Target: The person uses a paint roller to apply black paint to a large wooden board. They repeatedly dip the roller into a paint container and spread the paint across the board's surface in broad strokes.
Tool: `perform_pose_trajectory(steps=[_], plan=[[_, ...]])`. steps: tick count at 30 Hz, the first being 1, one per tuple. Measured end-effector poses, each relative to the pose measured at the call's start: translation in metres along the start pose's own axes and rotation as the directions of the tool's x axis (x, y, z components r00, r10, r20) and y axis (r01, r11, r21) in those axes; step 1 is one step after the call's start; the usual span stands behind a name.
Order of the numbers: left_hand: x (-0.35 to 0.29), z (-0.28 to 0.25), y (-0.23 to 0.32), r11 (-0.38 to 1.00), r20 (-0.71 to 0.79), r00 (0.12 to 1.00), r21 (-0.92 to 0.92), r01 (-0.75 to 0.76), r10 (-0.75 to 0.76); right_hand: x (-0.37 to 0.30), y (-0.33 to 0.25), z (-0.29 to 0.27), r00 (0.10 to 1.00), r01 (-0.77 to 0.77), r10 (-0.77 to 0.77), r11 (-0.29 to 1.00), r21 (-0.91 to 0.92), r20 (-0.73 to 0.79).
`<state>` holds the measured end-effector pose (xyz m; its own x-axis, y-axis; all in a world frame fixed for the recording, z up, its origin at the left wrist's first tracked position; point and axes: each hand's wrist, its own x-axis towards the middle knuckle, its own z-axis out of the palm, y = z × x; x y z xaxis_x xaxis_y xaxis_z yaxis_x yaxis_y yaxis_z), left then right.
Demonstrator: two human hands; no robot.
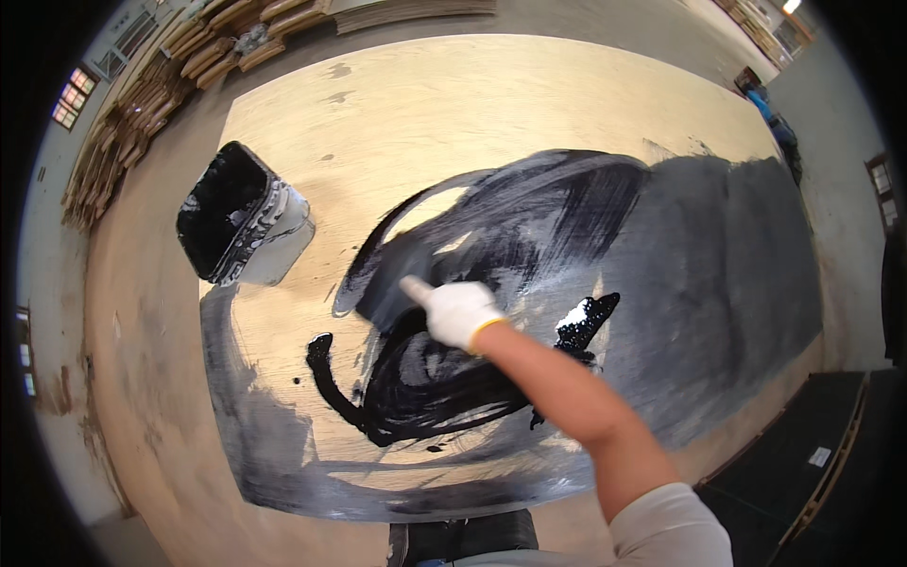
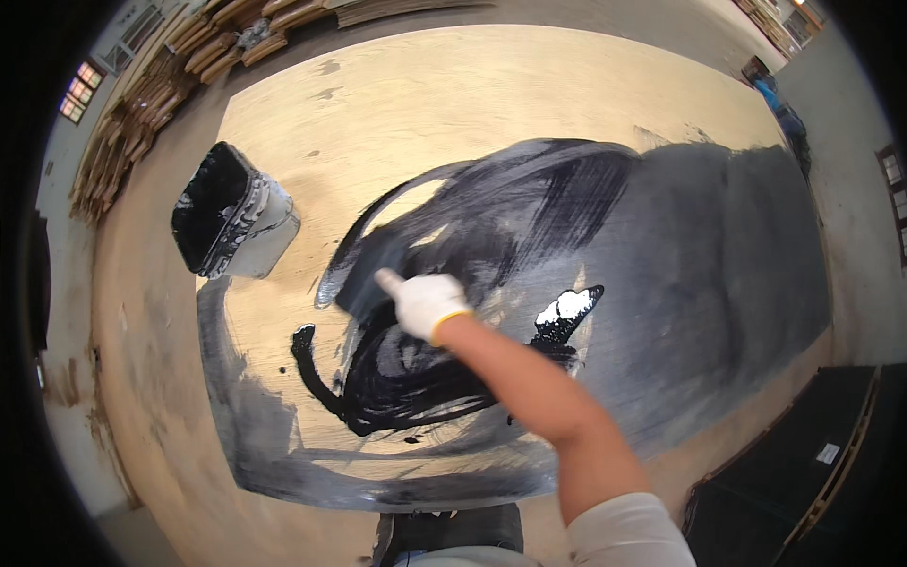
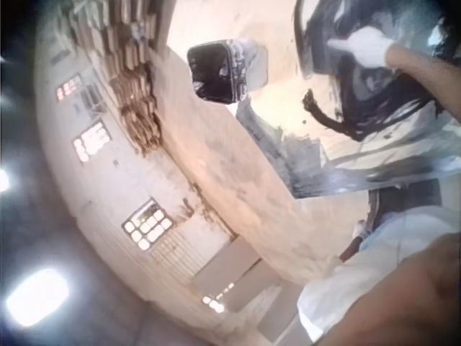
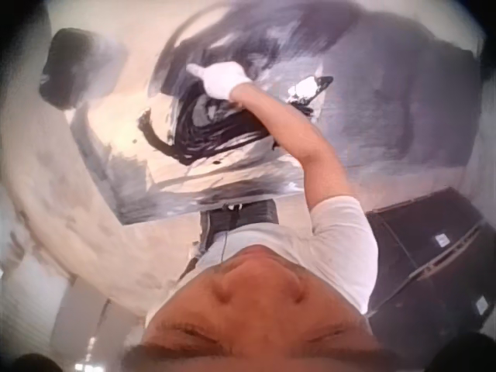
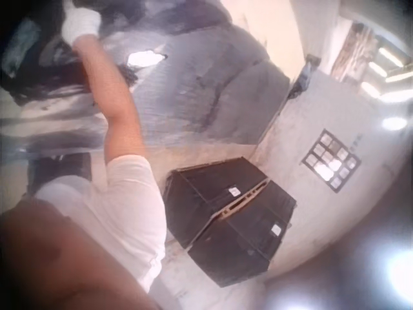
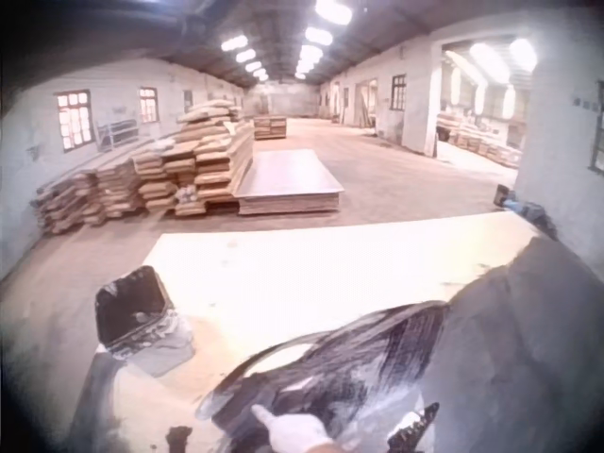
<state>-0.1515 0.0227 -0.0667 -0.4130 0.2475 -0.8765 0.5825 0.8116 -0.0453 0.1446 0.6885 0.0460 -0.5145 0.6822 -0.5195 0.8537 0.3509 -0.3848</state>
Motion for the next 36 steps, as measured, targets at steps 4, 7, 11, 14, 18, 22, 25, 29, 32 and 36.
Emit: perform_pose_trajectory(steps=[4, 7, 11, 14, 18, 22, 25, 29, 32, 36], plan=[[-0.011, 0.014, -0.020, 0.999, -0.056, 0.998, -0.042, -0.003, 0.001, 0.000, -0.023, -0.011, 0.995, 0.090, -0.088, 0.996, -0.028, 0.054], [-0.011, 0.016, -0.031, 0.965, 0.007, 0.996, -0.249, 0.087, -0.088, 0.001, 0.080, -0.050, 0.970, -0.164, 0.158, 0.986, -0.019, -0.185], [-0.022, 0.012, -0.068, 0.999, 0.088, 0.995, 0.004, -0.038, 0.038, 0.036, 0.129, -0.096, 0.908, -0.312, 0.377, 0.901, 0.303, -0.185], [-0.023, 0.012, -0.073, 0.991, 0.136, 0.988, -0.103, 0.090, -0.076, 0.048, 0.062, -0.048, 0.957, -0.184, 0.202, 0.978, 0.101, -0.210], [-0.015, 0.010, -0.068, 0.972, 0.126, 0.985, -0.190, 0.139, -0.117, 0.019, 0.009, -0.042, 0.963, -0.267, 0.267, 0.964, 0.008, -0.040], [0.020, -0.009, -0.061, 0.976, 0.129, 0.989, -0.195, 0.100, -0.075, 0.036, 0.050, -0.073, 0.860, -0.441, 0.470, 0.880, 0.177, -0.196], [0.016, -0.011, -0.069, 0.968, 0.141, 0.985, -0.218, 0.128, -0.099, 0.028, -0.014, -0.034, 0.949, -0.303, 0.301, 0.953, -0.015, -0.095], [0.035, -0.020, -0.069, 0.967, 0.152, 0.985, -0.231, 0.109, -0.075, 0.033, 0.016, -0.033, 0.920, -0.306, 0.298, 0.952, 0.006, -0.254], [0.046, -0.031, -0.072, 0.971, 0.157, 0.986, -0.226, 0.084, -0.049, 0.059, 0.057, -0.040, 0.859, -0.326, 0.391, 0.915, 0.237, -0.331], [0.042, -0.033, -0.084, 0.957, 0.185, 0.980, -0.262, 0.125, -0.077, -0.003, -0.014, 0.006, 0.873, -0.432, 0.440, 0.898, 0.087, -0.211]])
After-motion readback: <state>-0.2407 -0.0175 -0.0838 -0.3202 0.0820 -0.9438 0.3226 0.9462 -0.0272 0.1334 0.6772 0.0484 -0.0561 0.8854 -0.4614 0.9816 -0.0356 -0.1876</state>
